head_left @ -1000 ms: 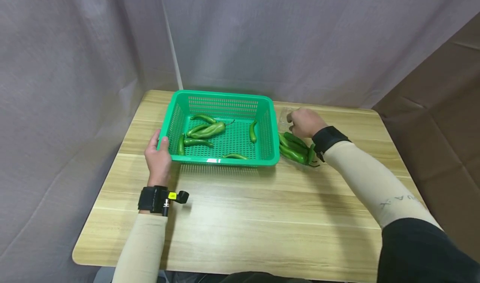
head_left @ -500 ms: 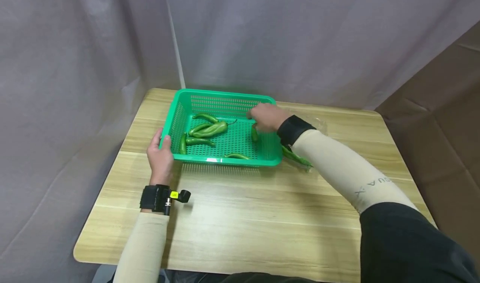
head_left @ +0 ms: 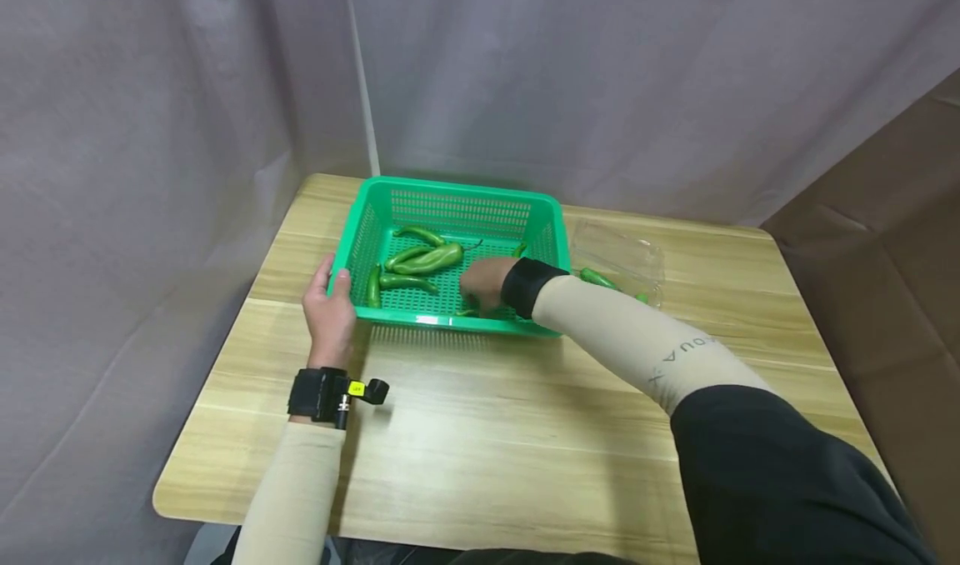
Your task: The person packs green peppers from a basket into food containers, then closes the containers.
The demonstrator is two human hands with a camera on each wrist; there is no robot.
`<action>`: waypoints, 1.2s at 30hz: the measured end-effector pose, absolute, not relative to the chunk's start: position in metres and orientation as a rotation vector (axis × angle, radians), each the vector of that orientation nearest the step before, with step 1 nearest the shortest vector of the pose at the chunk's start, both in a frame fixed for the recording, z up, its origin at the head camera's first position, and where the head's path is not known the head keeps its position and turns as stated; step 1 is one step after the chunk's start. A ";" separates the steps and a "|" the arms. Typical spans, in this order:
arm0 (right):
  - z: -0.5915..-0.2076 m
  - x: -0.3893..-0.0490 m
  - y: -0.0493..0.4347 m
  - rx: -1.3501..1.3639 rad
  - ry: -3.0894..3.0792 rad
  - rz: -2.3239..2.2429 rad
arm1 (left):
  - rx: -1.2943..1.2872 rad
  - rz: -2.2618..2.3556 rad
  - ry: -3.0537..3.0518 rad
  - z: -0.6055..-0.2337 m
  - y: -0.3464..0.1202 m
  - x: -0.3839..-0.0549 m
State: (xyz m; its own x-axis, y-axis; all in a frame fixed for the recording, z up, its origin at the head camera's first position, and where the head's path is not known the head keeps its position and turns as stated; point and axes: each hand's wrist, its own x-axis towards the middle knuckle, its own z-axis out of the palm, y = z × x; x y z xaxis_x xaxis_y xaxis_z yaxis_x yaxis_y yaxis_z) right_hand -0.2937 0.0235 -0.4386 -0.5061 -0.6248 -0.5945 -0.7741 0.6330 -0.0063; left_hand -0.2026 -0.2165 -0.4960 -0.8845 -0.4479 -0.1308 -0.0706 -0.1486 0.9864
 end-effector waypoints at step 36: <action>-0.375 -0.316 0.080 -0.957 2.489 -0.041 | 0.632 -2.137 -1.874 -0.499 -0.218 -0.203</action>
State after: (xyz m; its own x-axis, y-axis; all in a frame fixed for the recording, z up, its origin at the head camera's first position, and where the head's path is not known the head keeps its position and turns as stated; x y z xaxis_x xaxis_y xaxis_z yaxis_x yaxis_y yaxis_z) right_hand -0.3157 0.0804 -0.3751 -0.6460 -0.6398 -0.4164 -0.6257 0.7563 -0.1913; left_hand -0.2034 -0.2185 -0.4987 -0.8807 -0.4430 -0.1678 -0.1085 -0.1562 0.9817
